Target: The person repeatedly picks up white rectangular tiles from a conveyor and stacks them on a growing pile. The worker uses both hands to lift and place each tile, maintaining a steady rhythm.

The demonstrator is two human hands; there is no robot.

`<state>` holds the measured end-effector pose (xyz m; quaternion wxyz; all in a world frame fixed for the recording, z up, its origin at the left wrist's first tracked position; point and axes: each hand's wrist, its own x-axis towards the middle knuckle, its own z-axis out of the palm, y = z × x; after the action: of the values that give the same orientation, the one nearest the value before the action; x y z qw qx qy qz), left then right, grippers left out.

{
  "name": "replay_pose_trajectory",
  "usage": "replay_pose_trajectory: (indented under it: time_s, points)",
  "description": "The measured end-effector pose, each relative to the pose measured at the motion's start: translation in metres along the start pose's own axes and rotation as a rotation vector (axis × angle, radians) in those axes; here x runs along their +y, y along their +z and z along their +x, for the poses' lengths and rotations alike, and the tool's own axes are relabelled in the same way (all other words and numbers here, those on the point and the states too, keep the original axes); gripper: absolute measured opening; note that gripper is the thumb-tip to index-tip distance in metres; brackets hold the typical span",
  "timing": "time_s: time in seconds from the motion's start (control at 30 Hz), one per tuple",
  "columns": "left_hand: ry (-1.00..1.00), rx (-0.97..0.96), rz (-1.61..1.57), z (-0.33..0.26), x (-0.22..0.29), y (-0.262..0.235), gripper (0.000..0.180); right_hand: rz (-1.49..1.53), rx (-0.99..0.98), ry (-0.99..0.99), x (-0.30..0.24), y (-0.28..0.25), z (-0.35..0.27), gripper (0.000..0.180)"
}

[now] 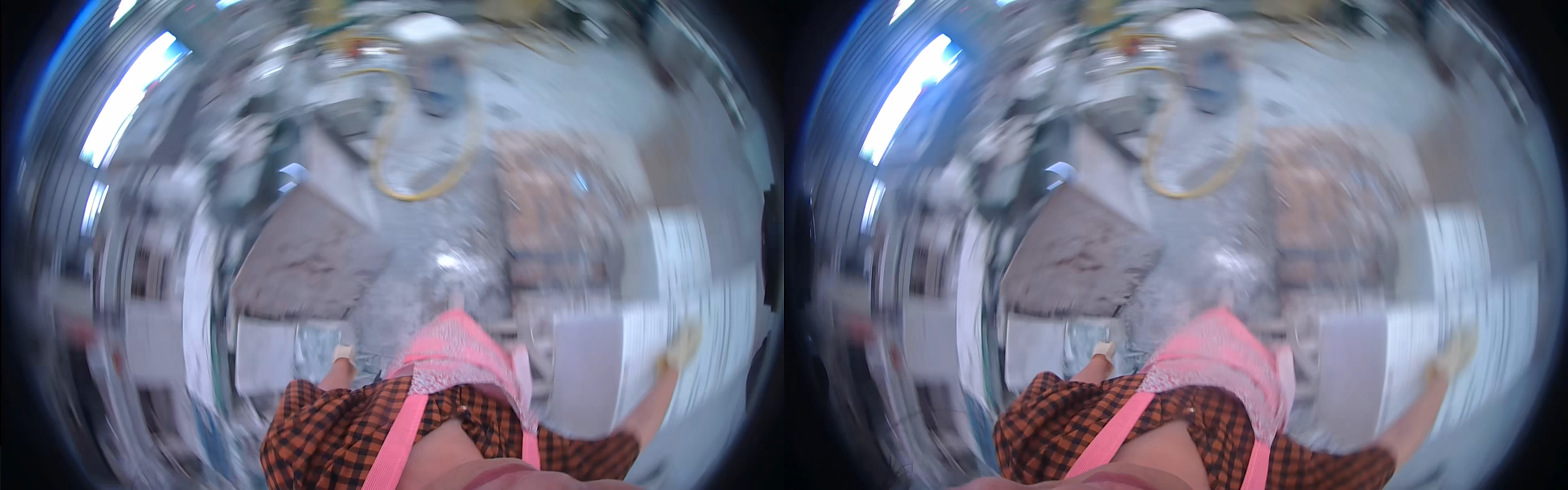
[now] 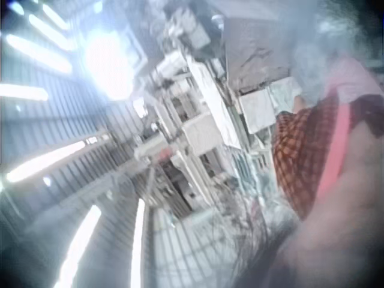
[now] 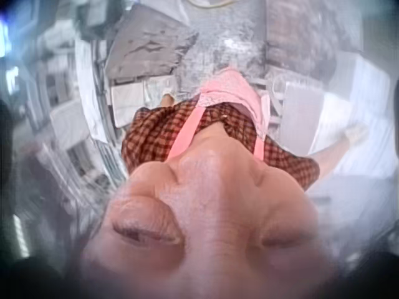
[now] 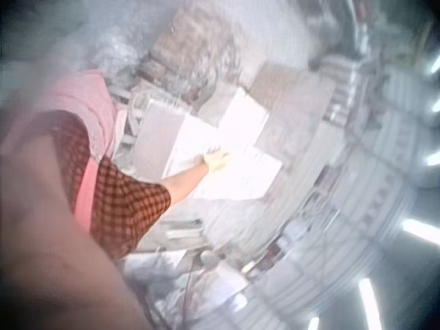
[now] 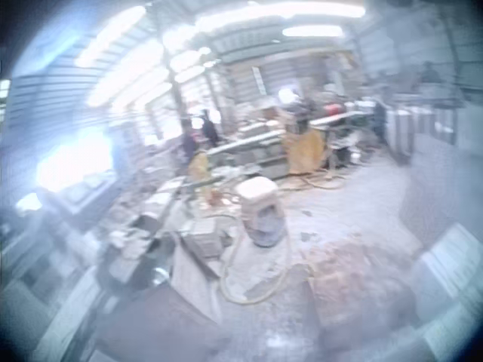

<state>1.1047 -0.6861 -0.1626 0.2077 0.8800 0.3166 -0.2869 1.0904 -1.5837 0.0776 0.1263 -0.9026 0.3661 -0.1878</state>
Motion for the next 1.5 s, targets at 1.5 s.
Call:
replay_pose_trajectory:
  time_s: [1.5]
  points:
    - [-0.102,0.992,0.301,-0.141,-0.610,-0.134,0.054,0.429,-0.444,-0.284,-0.089,-0.034,-0.722,0.039]
